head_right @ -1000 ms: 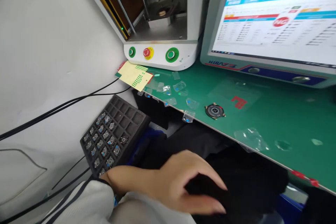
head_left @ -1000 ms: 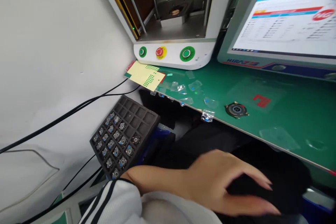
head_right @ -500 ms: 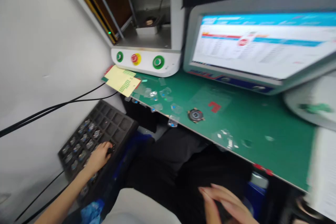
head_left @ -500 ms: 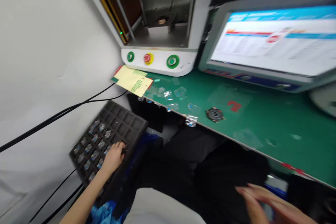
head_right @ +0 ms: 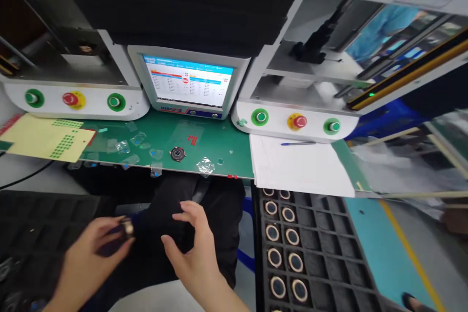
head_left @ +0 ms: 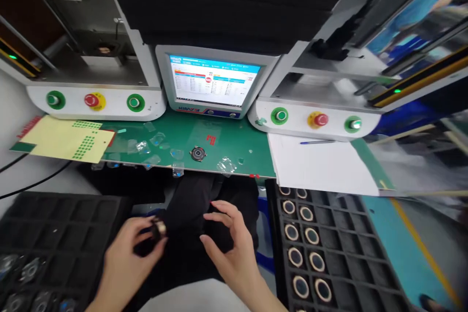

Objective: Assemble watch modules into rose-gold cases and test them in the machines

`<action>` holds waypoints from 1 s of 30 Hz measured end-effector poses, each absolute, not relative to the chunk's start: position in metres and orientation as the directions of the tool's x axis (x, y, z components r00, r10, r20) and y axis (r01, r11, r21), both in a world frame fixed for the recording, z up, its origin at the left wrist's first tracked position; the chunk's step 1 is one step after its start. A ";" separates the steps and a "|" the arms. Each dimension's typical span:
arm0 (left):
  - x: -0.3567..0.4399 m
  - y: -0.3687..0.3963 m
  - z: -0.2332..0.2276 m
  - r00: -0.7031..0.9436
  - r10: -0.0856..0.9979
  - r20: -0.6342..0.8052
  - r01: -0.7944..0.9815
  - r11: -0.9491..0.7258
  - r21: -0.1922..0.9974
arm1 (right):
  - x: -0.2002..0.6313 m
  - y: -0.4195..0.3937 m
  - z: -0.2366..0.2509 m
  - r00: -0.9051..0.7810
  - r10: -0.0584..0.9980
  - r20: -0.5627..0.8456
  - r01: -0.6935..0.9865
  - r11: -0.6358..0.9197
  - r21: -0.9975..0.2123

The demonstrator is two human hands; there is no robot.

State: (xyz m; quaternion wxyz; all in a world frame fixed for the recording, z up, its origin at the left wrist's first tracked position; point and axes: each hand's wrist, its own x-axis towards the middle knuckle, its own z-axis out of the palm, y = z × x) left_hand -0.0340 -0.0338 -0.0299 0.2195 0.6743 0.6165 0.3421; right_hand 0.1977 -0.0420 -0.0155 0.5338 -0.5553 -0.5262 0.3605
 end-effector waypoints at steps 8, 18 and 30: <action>0.071 -0.012 0.003 0.320 0.697 0.641 0.383 -0.714 0.585 | 0.195 -0.052 -0.002 0.424 0.905 -0.035 -0.303 0.105 -0.947; 0.045 0.003 0.022 0.651 0.758 0.025 -0.143 0.090 0.986 | 0.218 -0.047 0.009 -0.070 0.985 -0.158 -0.651 -0.165 -0.741; 0.049 0.003 0.018 0.448 0.889 0.091 -0.185 -0.008 0.983 | 0.229 -0.044 0.013 0.403 0.915 0.007 -0.239 0.112 -0.965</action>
